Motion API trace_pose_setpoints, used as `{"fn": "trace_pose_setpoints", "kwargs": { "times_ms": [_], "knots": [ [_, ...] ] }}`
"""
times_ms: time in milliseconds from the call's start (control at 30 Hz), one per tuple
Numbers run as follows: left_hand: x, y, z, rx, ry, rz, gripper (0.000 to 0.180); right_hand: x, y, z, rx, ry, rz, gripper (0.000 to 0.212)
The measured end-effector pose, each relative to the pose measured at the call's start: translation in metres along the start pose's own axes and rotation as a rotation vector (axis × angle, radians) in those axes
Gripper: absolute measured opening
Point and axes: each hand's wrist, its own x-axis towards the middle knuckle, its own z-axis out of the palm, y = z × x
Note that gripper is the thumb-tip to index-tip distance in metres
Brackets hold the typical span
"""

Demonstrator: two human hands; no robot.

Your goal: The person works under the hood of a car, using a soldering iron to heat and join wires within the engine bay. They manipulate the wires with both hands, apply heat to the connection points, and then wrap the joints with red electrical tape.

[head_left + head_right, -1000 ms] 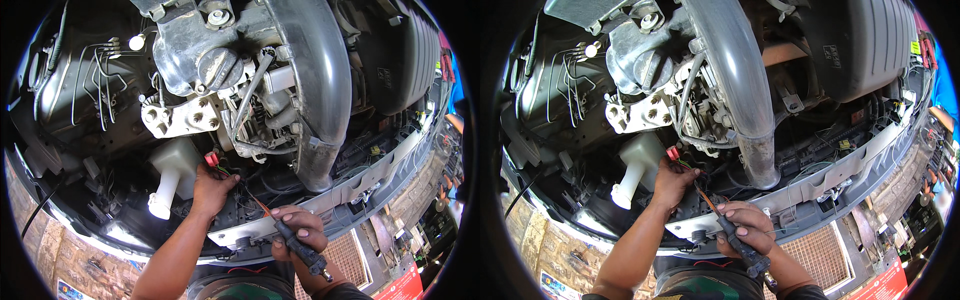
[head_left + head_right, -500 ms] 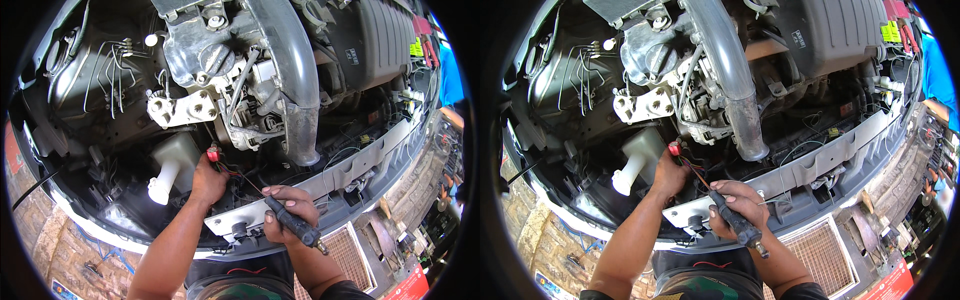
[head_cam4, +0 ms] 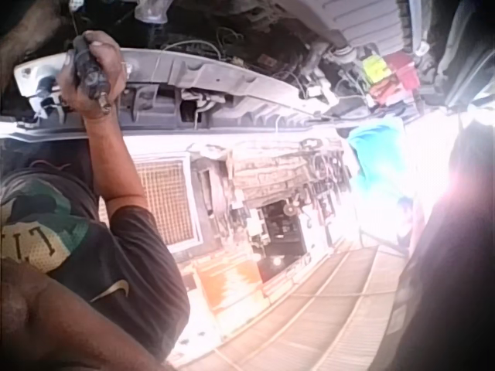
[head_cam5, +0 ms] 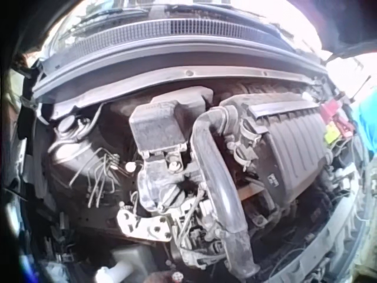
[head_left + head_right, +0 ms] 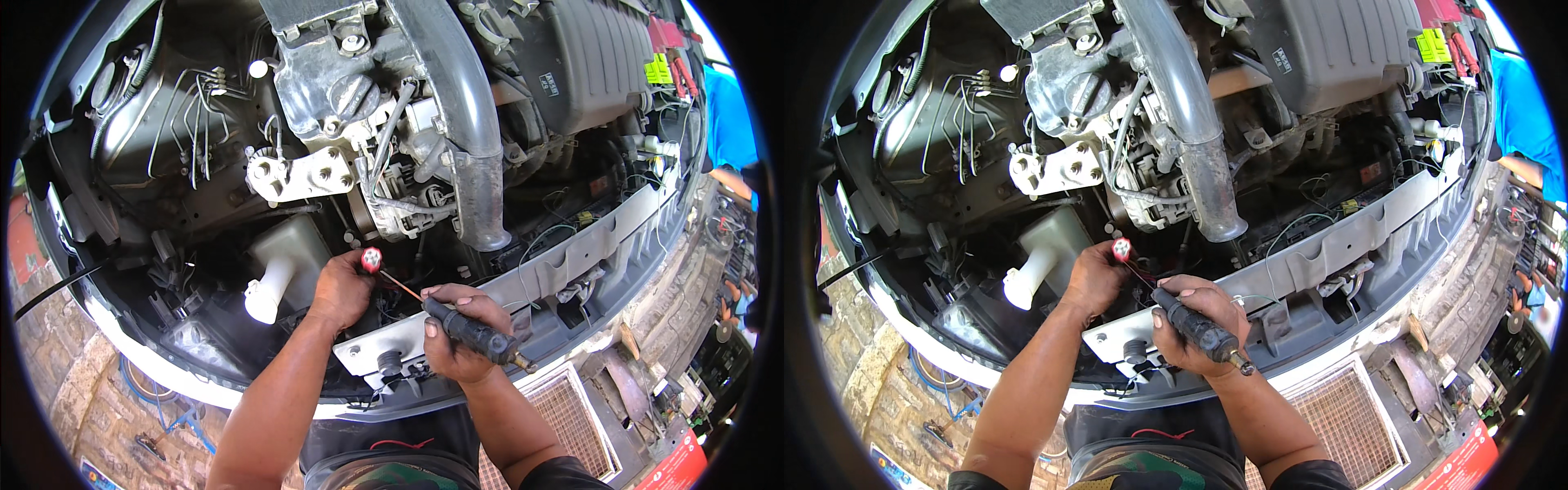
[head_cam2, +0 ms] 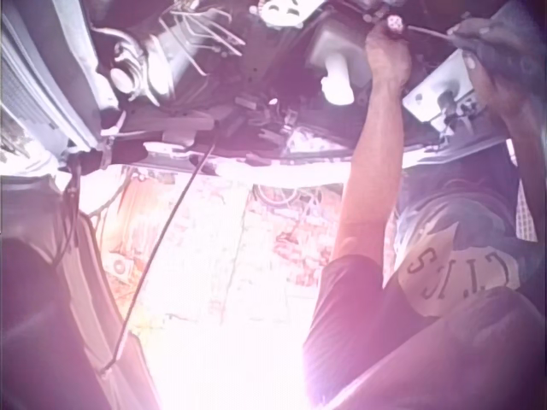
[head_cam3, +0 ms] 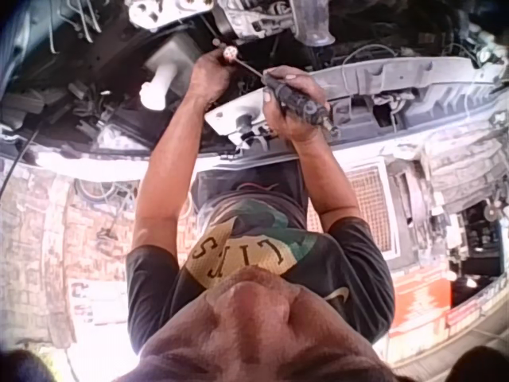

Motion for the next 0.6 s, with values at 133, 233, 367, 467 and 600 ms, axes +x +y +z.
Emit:
{"fn": "trace_pose_setpoints", "kwargs": {
  "times_ms": [133,233,367,467,600],
  "knots": [
    [-0.003,0.005,-0.002,0.072,-0.022,0.032,0.036,-0.001,-0.001,0.002,-0.017,-0.013,-0.001,0.051],
    [-0.002,-0.009,0.0,0.052,-0.025,0.221,0.038,-0.001,0.003,0.008,0.016,0.095,-0.034,0.048],
    [-0.012,0.017,-0.008,0.062,-0.026,0.146,0.065,0.003,-0.004,0.004,0.057,0.092,-0.026,0.044],
    [-0.015,0.026,-0.007,0.188,0.163,0.177,0.05,0.007,-0.006,0.005,0.189,0.121,-0.009,0.047],
    [0.007,0.01,-0.001,0.203,0.051,0.292,0.035,0.004,-0.017,-0.014,-0.076,0.079,0.05,0.049]
  ]
}}
